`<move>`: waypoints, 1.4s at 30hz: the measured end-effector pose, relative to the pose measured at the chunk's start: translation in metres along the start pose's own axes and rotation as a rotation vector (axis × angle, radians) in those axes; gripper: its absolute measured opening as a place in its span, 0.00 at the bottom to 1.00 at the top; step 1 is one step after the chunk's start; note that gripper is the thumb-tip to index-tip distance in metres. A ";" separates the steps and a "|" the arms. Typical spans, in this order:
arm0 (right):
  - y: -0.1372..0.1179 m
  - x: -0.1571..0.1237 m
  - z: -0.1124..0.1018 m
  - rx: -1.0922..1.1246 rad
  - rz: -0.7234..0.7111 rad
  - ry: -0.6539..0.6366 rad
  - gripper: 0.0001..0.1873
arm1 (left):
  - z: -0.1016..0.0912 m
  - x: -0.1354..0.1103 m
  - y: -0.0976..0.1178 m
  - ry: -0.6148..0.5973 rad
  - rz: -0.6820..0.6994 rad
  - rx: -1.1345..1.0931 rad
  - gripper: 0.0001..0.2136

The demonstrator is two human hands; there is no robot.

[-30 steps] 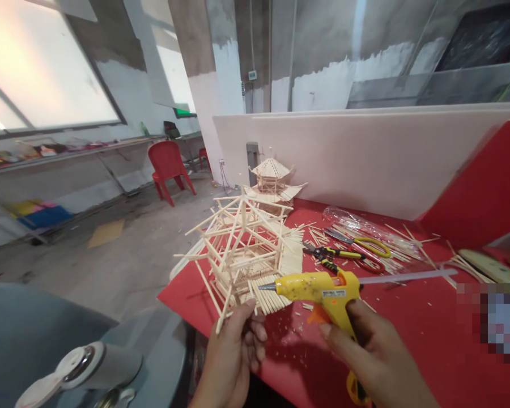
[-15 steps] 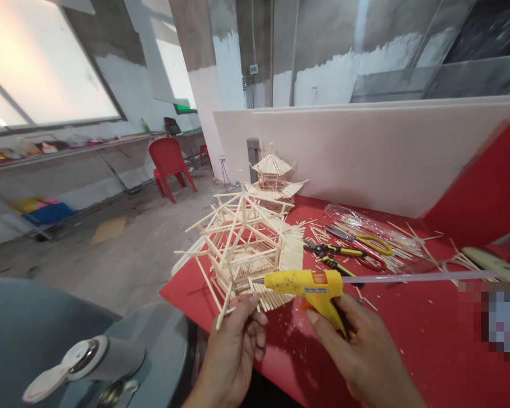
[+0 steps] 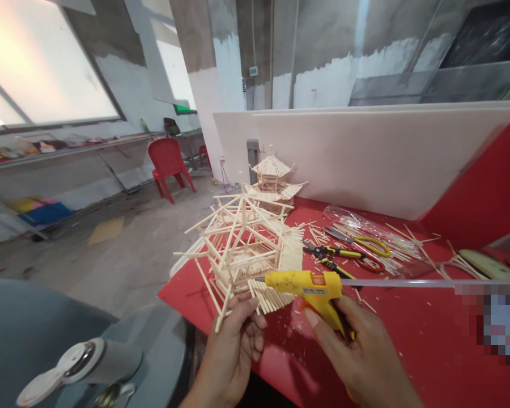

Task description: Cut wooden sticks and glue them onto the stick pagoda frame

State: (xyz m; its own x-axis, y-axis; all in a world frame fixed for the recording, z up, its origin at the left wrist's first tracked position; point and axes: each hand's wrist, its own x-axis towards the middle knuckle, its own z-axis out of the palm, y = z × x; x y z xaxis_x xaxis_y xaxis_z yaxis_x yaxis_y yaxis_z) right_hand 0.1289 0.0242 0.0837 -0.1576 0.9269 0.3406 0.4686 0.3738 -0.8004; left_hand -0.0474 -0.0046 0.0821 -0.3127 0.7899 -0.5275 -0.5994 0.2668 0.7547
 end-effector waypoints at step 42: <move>-0.015 -0.002 0.004 -0.005 0.061 -0.027 0.19 | -0.003 0.002 -0.001 -0.030 0.015 0.041 0.11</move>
State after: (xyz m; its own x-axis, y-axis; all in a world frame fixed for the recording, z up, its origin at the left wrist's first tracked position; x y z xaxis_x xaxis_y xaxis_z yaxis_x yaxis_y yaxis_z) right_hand 0.1189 0.0172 0.0931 -0.1519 0.9484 0.2782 0.4827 0.3168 -0.8165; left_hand -0.0498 -0.0045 0.0790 -0.2988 0.8102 -0.5042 -0.5641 0.2762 0.7781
